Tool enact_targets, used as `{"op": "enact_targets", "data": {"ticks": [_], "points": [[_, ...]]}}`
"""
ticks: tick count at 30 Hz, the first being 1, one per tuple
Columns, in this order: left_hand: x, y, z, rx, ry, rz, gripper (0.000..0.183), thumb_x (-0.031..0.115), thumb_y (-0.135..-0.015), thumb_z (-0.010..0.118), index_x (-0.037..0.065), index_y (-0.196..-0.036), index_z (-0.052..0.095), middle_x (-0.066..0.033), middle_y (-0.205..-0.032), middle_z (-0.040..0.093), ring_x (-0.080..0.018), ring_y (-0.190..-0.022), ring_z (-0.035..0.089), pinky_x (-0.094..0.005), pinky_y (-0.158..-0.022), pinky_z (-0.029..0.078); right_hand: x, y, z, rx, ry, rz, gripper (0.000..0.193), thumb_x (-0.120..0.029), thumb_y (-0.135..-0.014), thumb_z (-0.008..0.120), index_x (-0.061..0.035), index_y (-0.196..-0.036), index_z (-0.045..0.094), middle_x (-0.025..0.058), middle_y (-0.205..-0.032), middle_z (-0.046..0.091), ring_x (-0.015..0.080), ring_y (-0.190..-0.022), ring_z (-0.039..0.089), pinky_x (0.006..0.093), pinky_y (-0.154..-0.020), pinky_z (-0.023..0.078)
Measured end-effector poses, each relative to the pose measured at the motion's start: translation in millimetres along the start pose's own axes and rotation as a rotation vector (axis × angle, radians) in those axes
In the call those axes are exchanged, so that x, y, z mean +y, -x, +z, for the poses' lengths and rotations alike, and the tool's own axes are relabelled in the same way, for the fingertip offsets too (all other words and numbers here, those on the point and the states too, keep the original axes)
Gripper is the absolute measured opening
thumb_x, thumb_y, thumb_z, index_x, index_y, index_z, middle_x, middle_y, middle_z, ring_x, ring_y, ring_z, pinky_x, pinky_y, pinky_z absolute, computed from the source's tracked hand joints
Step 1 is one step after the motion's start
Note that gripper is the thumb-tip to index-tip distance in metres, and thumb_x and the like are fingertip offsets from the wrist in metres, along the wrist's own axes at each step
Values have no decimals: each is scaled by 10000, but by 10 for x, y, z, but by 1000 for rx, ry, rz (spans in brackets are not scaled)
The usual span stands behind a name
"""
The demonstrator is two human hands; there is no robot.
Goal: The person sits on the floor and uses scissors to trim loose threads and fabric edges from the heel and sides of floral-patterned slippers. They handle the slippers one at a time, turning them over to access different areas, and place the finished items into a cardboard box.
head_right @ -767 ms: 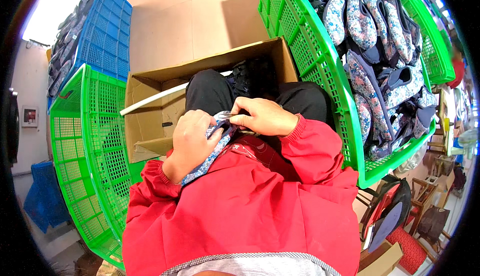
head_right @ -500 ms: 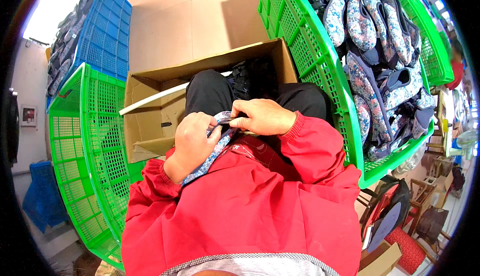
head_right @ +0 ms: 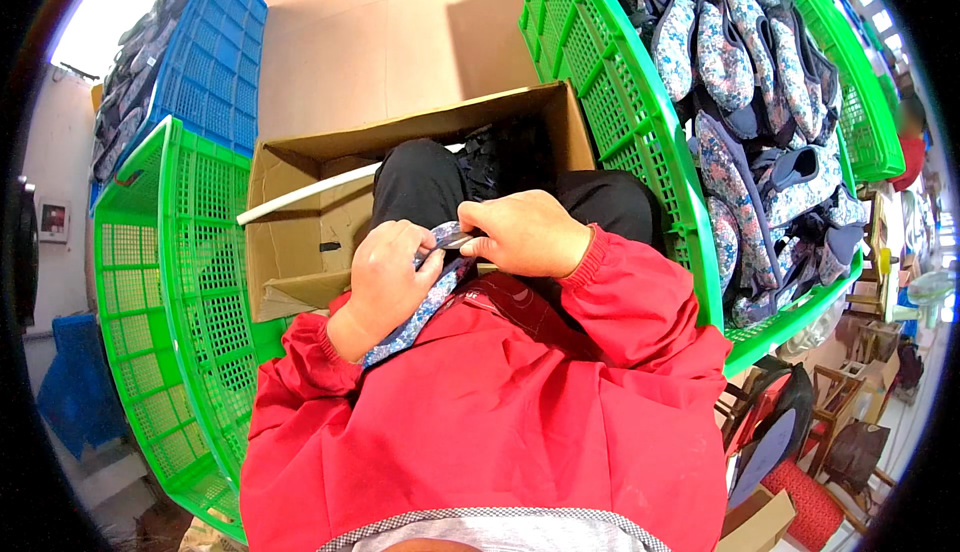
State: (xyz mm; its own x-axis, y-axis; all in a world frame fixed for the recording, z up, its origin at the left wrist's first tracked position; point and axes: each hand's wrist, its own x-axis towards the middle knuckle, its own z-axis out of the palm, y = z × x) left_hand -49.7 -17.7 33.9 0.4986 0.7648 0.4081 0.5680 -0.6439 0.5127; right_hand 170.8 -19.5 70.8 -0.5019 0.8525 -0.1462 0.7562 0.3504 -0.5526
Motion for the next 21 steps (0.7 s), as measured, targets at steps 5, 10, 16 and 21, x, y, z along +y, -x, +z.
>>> {"op": "enact_targets", "data": {"ticks": [5, 10, 16, 21], "points": [[7, 4, -8, -6, 13, -22, 141, 76, -707, 718, 61, -765, 590, -79, -719, 584, -277, -722, 595, -400, -663, 478, -28, -10, -9, 8, 36, -18, 223, -282, -876, 660, -85, -968, 609, 126, -818, 665, 343, -795, 649, 439, -667, 494], [-3, 5, 1, -8, 24, -19, 139, 70, -701, 721, 56, -768, 600, -81, -722, 594, -277, -719, 601, -396, -666, 481, -32, -2, -8, 31, 39, -26, 216, -284, -884, 652, -85, -957, 615, 130, -813, 667, 344, -782, 649, 440, -663, 492], [-1, 5, -5, -19, 21, -34, 136, 76, -704, 726, 54, -771, 610, -80, -725, 602, -277, -722, 606, -392, -670, 484, -48, -8, -20, 20, 32, 2, 198, -276, -893, 646, -88, -950, 623, 135, -796, 668, 348, -774, 649, 442, -660, 491], [10, 3, -20, -19, 3, -36, 139, 80, -704, 731, 56, -768, 611, -80, -719, 602, -276, -723, 608, -393, -673, 484, 28, -17, 68, 70, -28, 84, 177, -258, -905, 641, -84, -930, 624, 123, -760, 667, 325, -750, 657, 422, -650, 491]]}}
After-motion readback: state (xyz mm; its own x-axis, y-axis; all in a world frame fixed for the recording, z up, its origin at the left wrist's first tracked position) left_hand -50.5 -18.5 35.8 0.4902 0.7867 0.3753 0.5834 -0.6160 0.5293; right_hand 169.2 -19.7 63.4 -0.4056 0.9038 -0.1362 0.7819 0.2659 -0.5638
